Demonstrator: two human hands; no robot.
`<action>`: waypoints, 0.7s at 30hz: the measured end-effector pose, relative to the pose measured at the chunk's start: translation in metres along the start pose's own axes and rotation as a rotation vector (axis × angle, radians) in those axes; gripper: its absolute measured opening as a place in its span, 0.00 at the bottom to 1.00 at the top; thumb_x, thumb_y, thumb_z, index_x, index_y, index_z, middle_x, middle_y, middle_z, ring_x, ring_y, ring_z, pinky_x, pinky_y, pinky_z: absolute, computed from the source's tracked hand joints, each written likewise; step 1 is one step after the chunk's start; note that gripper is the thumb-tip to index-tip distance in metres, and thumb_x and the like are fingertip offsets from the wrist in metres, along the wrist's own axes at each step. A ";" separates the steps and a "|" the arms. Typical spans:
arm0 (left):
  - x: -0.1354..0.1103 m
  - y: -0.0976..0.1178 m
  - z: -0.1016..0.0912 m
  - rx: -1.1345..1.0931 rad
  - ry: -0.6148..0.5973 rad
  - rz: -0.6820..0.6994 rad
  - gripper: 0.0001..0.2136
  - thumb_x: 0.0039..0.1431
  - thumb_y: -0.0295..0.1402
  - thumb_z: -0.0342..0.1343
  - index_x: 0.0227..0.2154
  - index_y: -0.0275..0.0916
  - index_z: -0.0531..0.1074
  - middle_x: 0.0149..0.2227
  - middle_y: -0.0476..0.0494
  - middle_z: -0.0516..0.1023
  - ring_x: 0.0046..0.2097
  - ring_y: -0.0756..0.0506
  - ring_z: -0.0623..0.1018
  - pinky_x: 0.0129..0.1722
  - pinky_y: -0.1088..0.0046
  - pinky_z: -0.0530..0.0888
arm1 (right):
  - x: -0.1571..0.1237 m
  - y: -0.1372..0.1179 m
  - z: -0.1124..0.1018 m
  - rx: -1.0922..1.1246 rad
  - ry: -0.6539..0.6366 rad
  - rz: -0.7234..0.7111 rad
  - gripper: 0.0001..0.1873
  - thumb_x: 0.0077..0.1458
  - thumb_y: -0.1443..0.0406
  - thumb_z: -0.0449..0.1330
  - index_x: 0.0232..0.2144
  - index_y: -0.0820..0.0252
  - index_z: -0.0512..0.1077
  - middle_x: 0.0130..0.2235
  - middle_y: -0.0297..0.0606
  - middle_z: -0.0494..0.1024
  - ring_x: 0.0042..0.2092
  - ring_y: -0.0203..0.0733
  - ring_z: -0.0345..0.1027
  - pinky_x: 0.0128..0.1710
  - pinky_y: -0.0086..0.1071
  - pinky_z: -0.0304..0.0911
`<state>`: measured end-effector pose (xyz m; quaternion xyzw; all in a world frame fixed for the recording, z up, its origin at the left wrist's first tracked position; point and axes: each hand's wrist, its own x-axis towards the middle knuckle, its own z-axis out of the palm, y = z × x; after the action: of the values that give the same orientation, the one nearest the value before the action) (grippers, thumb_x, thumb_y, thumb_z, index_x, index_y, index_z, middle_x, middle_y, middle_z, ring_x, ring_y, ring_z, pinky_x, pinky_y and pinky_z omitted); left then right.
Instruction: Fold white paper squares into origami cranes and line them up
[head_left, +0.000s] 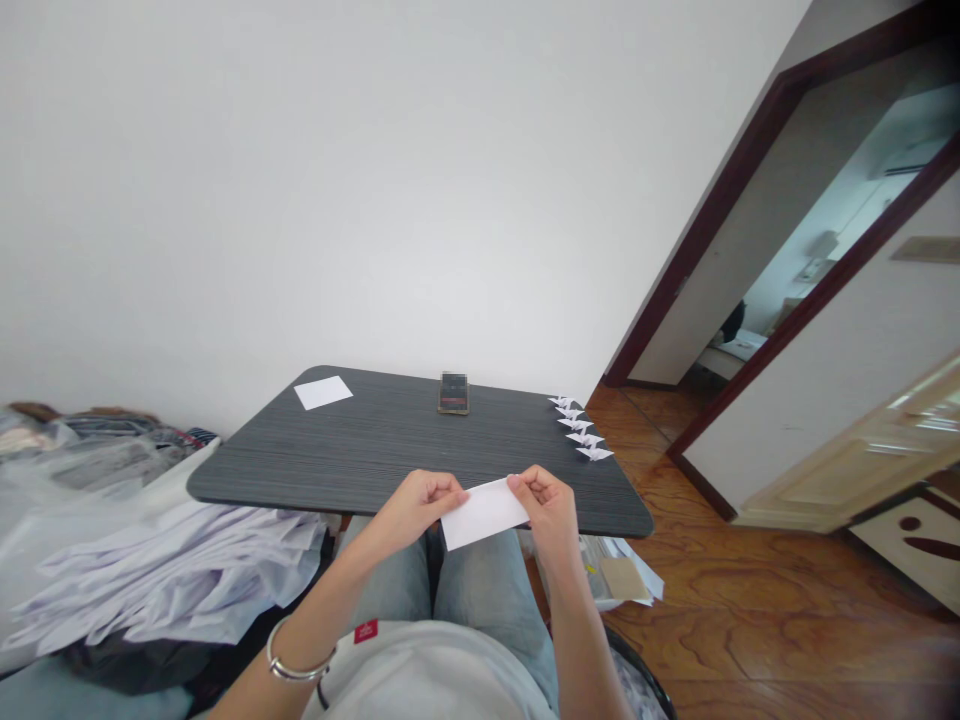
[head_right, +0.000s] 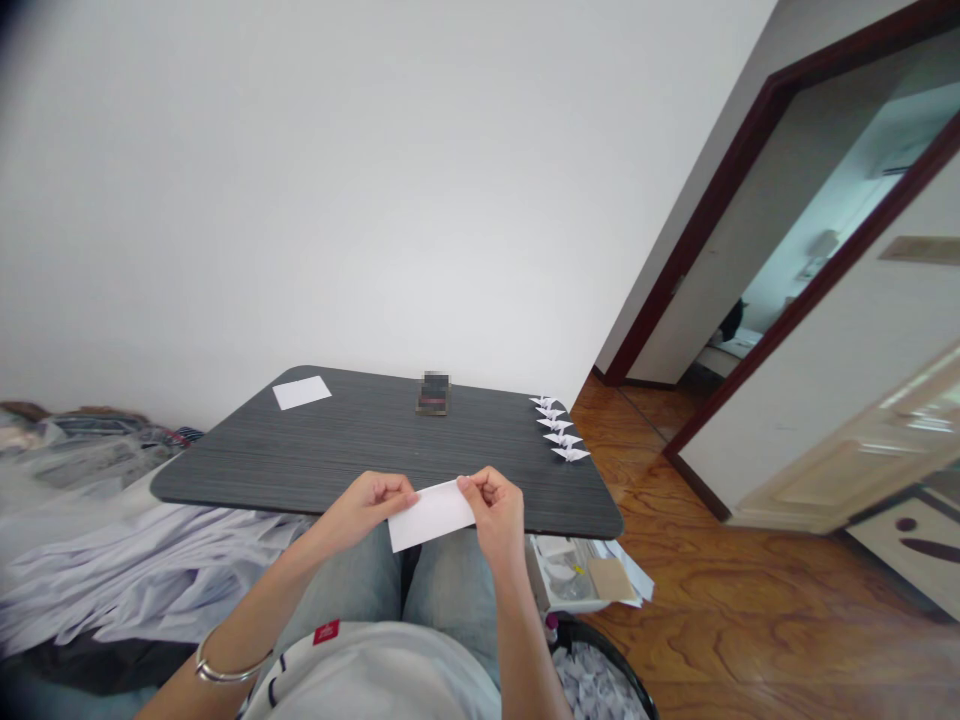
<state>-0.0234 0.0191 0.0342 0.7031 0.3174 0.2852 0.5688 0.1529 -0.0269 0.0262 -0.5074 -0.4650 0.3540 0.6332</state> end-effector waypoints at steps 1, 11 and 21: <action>-0.001 0.001 -0.001 0.004 0.003 0.008 0.16 0.51 0.43 0.51 0.20 0.33 0.65 0.15 0.55 0.59 0.20 0.55 0.57 0.19 0.79 0.52 | 0.000 0.000 0.000 0.007 0.010 0.007 0.16 0.43 0.57 0.61 0.17 0.62 0.63 0.15 0.28 0.64 0.17 0.28 0.52 0.15 0.23 0.44; -0.001 0.011 0.000 -0.067 0.007 0.015 0.18 0.51 0.41 0.52 0.13 0.35 0.58 0.13 0.55 0.60 0.18 0.56 0.59 0.18 0.80 0.52 | 0.004 0.006 -0.003 0.095 -0.018 0.098 0.18 0.41 0.54 0.62 0.16 0.61 0.62 0.13 0.25 0.60 0.14 0.26 0.46 0.11 0.21 0.40; -0.003 0.009 -0.010 -0.150 -0.005 -0.035 0.14 0.51 0.40 0.52 0.19 0.33 0.65 0.17 0.48 0.72 0.21 0.52 0.70 0.24 0.78 0.64 | 0.006 0.007 -0.005 0.093 0.038 0.075 0.19 0.41 0.55 0.62 0.16 0.60 0.61 0.13 0.25 0.60 0.14 0.26 0.46 0.11 0.22 0.40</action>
<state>-0.0314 0.0218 0.0443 0.6537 0.3060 0.2962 0.6255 0.1595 -0.0215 0.0203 -0.5012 -0.4166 0.3891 0.6510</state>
